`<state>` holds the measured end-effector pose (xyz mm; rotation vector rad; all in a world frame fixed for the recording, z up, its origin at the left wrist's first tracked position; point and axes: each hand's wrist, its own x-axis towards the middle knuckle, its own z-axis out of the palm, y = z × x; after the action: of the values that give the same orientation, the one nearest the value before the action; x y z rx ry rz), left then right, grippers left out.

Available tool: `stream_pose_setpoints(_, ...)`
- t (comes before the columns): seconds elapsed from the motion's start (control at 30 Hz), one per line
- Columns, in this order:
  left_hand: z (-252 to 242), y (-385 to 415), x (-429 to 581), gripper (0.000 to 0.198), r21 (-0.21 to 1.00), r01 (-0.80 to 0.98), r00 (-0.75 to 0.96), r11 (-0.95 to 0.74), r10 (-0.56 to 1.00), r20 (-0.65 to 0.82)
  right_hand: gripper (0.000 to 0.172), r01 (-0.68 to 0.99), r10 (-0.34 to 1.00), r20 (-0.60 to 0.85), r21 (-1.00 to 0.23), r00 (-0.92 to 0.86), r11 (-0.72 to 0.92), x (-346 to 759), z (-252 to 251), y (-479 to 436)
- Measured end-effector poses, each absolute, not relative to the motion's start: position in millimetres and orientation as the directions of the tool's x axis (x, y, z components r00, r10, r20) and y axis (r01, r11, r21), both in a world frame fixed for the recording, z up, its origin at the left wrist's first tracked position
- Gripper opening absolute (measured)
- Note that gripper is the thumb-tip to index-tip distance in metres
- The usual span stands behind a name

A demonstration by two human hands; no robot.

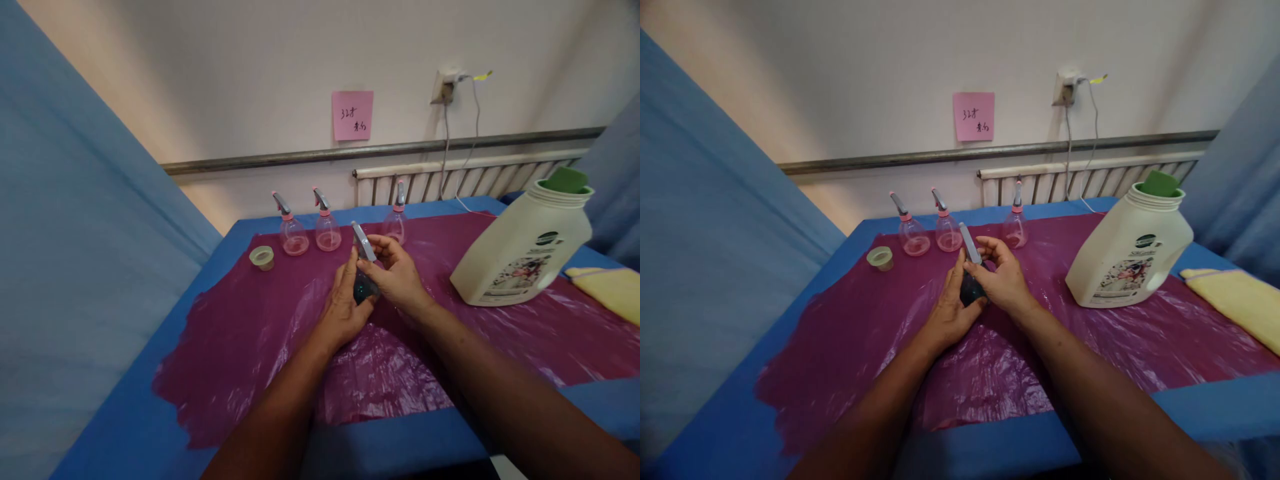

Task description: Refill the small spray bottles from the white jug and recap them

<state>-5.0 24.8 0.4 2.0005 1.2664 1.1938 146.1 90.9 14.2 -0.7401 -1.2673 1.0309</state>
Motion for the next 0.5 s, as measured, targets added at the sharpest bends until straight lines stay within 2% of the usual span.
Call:
stream_pose_setpoints(0.07, 1.2, 25.4, -5.3, 0.105, 0.763, 0.472, 0.181, -0.442, 0.895, 0.407, 0.057, -0.167, 0.911, 0.413, -0.898, 0.000, 0.407, 143.5, 14.1, 90.7)
stream_pose_setpoints(0.23, 0.7, 27.3, -6.6, 0.099, 0.786, 0.472, 0.153, -0.399, 0.915, 0.372, 0.037, -0.044, 0.904, 0.427, -0.904, -0.020, 0.426, 147.6, 16.7, 88.0)
stream_pose_setpoints(0.3, -1.2, 28.2, -7.6, 0.099, 0.786, 0.471, 0.153, -0.399, 0.915, 0.373, 0.038, -0.076, 0.905, 0.424, -0.904, -0.040, 0.420, 151.4, 18.4, 85.6)
stream_pose_setpoints(0.43, -5.7, 29.8, -10.0, 0.103, 0.779, 0.469, 0.152, -0.416, 0.907, 0.393, 0.055, -0.262, 0.903, 0.415, -0.889, -0.114, 0.375, 158.8, 21.9, 81.6)
stream_pose_setpoints(0.5, -6.7, 30.2, -10.9, 0.103, 0.781, 0.469, 0.155, -0.413, 0.909, 0.387, 0.052, -0.281, 0.904, 0.400, -0.894, -0.152, 0.349, 162.0, 22.2, 82.0)
